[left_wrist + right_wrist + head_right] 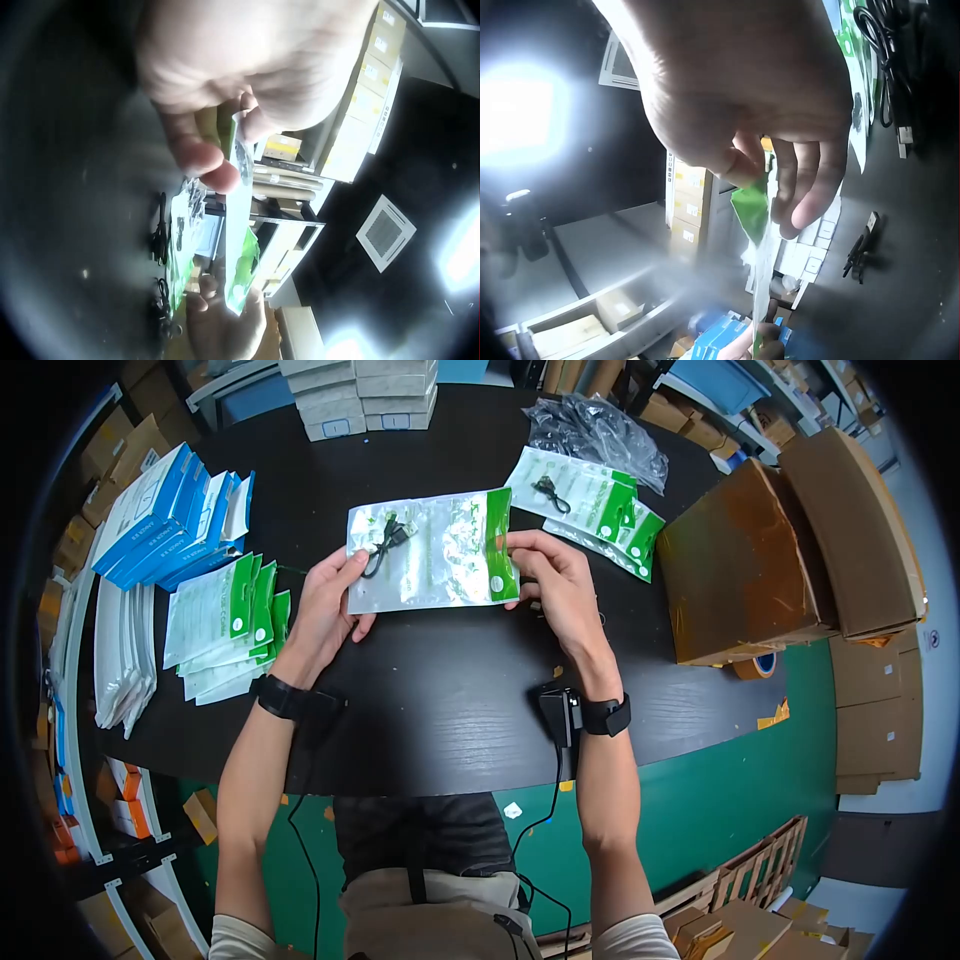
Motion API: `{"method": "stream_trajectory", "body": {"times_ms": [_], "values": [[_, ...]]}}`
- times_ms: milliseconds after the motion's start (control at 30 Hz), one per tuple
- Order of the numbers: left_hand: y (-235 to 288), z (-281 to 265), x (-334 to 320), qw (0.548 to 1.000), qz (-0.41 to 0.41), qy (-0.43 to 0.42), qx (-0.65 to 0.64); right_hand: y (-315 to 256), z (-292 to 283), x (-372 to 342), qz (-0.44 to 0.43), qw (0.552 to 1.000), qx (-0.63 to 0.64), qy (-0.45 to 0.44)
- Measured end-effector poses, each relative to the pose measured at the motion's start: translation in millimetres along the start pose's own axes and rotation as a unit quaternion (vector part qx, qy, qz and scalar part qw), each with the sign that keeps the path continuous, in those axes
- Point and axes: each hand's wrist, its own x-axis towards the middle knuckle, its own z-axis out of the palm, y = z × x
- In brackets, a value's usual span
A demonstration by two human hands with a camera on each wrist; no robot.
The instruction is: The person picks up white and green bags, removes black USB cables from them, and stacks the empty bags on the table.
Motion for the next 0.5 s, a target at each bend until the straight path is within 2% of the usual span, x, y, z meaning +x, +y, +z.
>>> {"method": "stream_trajectory", "body": {"times_ms": [133,233,400,500], "values": [[1,0,-1,1.0,0.006,0.003,0.013,5,-1,-1,-0.018,0.996,-0.083,0.007],[0,1,-2,1.0,0.007,-0.004,0.018,3,1,-4,-0.028,0.988,-0.15,-0.038],[2,7,-5,0.999,-0.011,-0.039,0.033,-4,16,-8,-0.033,0.984,-0.169,-0.042],[4,11,-8,0.998,-0.021,-0.054,0.038,-10,18,-10,-0.022,0.968,-0.243,-0.062]]}}
